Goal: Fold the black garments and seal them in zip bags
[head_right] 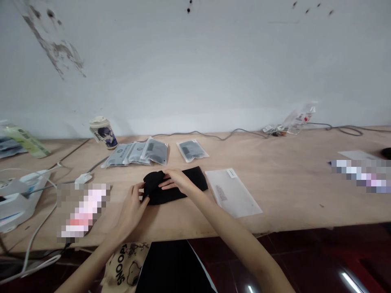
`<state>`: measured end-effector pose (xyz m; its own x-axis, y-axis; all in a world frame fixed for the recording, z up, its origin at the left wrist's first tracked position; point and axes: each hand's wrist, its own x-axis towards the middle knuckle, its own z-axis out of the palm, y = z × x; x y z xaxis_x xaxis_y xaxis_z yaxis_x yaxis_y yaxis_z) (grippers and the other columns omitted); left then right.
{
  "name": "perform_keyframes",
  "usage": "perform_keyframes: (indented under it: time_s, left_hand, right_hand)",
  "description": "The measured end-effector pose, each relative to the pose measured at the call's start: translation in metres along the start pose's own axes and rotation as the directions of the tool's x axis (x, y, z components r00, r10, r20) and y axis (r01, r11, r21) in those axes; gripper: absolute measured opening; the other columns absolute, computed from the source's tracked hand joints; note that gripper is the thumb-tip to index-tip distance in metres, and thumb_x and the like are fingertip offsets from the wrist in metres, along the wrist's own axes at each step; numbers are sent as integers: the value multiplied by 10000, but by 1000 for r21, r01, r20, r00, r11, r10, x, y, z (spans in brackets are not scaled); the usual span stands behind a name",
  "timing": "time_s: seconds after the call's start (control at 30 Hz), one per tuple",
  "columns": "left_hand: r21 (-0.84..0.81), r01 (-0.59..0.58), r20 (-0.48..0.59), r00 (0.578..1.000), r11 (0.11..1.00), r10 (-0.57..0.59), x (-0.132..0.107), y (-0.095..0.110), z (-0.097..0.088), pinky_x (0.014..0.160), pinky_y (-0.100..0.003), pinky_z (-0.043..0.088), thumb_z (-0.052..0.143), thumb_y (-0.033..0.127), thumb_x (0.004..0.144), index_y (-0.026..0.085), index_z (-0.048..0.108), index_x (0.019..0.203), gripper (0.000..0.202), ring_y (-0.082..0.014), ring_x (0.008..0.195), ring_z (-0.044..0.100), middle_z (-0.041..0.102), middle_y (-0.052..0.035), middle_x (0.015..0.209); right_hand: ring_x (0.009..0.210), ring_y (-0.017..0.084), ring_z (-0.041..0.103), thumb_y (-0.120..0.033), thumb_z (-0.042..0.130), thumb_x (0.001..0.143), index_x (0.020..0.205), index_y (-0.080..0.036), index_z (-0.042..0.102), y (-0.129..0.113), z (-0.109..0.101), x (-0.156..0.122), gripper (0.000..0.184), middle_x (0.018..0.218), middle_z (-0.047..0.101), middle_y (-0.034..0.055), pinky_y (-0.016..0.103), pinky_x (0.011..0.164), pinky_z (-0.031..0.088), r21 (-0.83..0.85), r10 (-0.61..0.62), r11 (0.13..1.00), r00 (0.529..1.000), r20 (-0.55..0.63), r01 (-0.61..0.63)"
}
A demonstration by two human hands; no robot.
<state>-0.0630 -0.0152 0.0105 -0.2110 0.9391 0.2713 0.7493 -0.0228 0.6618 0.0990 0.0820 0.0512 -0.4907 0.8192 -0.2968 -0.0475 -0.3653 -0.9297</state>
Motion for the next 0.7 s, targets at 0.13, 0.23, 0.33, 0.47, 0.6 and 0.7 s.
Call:
perform_keyframes:
  time_s: [0.13, 0.23, 0.33, 0.47, 0.6, 0.7]
  left_hand:
    - [-11, -1, 13, 1000, 1000, 1, 0, -1, 0, 788, -415, 517, 452, 208, 799, 181, 444, 1130, 332, -210, 870, 608, 501, -99, 1117]
    - [3, -10, 20, 1000, 1000, 10, 1, 0, 0, 806, -430, 510, 463, 203, 789, 183, 442, 1127, 340, -225, 906, 599, 502, -98, 1118]
    - [20, 0, 31, 1000, 1000, 0, 0, 1, 1, 813, -432, 506, 465, 191, 783, 168, 445, 1127, 346, -234, 933, 593, 500, -110, 1132]
    - [20, -14, 29, 999, 1000, 13, 0, -2, 3, 827, -430, 501, 460, 178, 779, 166, 444, 1123, 345, -229, 948, 588, 494, -106, 1128]
    - [1, -16, 36, 999, 1000, 16, 0, -5, 4, 828, -419, 506, 457, 181, 785, 172, 441, 1115, 331, -221, 954, 591, 489, -97, 1123]
    - [3, -18, 41, 999, 1000, 18, 0, -6, 4, 821, -429, 510, 462, 181, 782, 178, 439, 1111, 330, -230, 958, 593, 492, -95, 1121]
  right_hand:
    - [650, 144, 689, -278, 525, 890, 985, -176, 555, -2, -6, -2, 142, 908, 635, 48, 242, 552, 583, -91, -76, 992, 994, 74, 82]
    - [636, 138, 683, -377, 568, 865, 893, -148, 594, -7, -9, -4, 232, 870, 653, 60, 214, 529, 580, -240, -78, 964, 985, 154, 114]
    - [608, 157, 686, -467, 627, 802, 889, -134, 604, -13, -14, 0, 345, 775, 672, 55, 231, 516, 586, -355, 5, 932, 977, 212, 72]
    - [631, 183, 697, -522, 706, 700, 781, -122, 606, -15, -25, 8, 420, 613, 672, 52, 232, 554, 591, -465, 111, 885, 967, 231, 9]
    - [634, 178, 697, -531, 735, 656, 814, -113, 630, -12, -33, 14, 460, 616, 686, 58, 238, 585, 594, -491, 148, 871, 963, 225, -19]
    - [645, 162, 694, -514, 759, 631, 798, -114, 636, -11, -35, 16, 451, 665, 695, 55, 232, 615, 595, -473, 178, 880, 950, 256, -37]
